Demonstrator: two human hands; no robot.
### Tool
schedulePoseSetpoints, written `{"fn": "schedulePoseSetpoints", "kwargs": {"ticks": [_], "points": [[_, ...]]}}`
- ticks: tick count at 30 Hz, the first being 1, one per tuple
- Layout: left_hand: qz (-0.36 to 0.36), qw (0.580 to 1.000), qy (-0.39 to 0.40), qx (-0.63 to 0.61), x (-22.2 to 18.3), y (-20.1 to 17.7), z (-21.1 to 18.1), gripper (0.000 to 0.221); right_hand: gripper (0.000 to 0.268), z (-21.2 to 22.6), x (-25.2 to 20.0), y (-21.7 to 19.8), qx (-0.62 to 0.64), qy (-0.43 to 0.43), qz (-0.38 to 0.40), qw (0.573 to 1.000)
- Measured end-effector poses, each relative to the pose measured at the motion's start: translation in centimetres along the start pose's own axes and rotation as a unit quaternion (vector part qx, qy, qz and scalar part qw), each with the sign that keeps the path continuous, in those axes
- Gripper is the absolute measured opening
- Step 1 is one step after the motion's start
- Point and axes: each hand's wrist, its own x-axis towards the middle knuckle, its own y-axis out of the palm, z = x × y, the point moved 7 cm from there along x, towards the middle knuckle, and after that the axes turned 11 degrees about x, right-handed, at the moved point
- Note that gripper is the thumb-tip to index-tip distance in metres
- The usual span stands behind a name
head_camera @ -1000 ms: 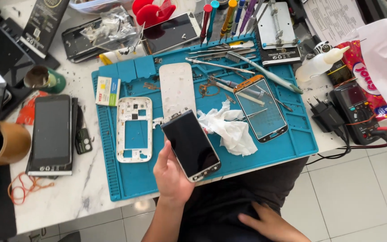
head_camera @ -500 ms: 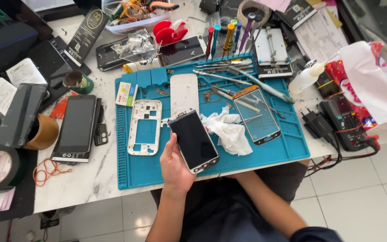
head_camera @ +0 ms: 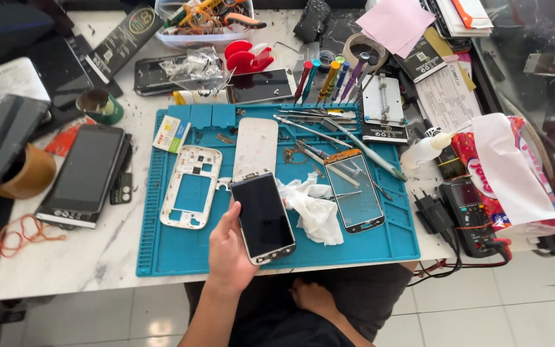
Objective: Cleaning a mobile phone screen and internal display area with a cloth on a repair bench.
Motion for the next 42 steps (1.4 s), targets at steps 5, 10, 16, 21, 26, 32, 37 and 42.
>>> {"fn": "schedulePoseSetpoints", "kwargs": {"ticks": [5,10,16,21,26,32,37,42], "points": [[0.022,1.000,0.021,0.002,-0.9,1.6,-0.8,0.053,0.089,6.9,-4.4,-4.7,0.012,0.049,0.174,0.983],[-0.004,1.000,-0.003,0.028,-1.2,1.7,-0.7,0.054,0.117,7.7,-2.5,-3.1,0.010,0.046,0.221,0.974],[0.023,1.000,0.008,0.019,-0.9,1.7,-0.7,0.054,0.075,3.6,-0.9,-0.1,0.234,-0.024,0.221,0.947],[-0.016,1.000,-0.007,0.019,-1.1,1.8,-0.9,0.053,0.050,3.1,-1.1,-0.2,0.308,-0.037,0.184,0.933],[-0.017,1.000,-0.014,0.008,-1.1,2.7,-1.2,0.052,0.042,3.7,-1.1,-1.5,0.316,0.000,0.152,0.936],[-0.084,0.996,-0.037,-0.007,-0.7,2.5,-1.2,0.054,0.037,5.3,-2.5,-2.7,0.315,0.102,0.169,0.929],[-0.134,0.989,-0.062,-0.007,-0.4,2.4,-1.1,0.054,0.040,5.0,-3.3,-1.6,0.285,0.069,0.178,0.939],[-0.134,0.989,-0.058,-0.002,-0.5,2.7,-1.0,0.056,0.042,4.5,-3.1,-0.3,0.268,0.038,0.180,0.946]]}}
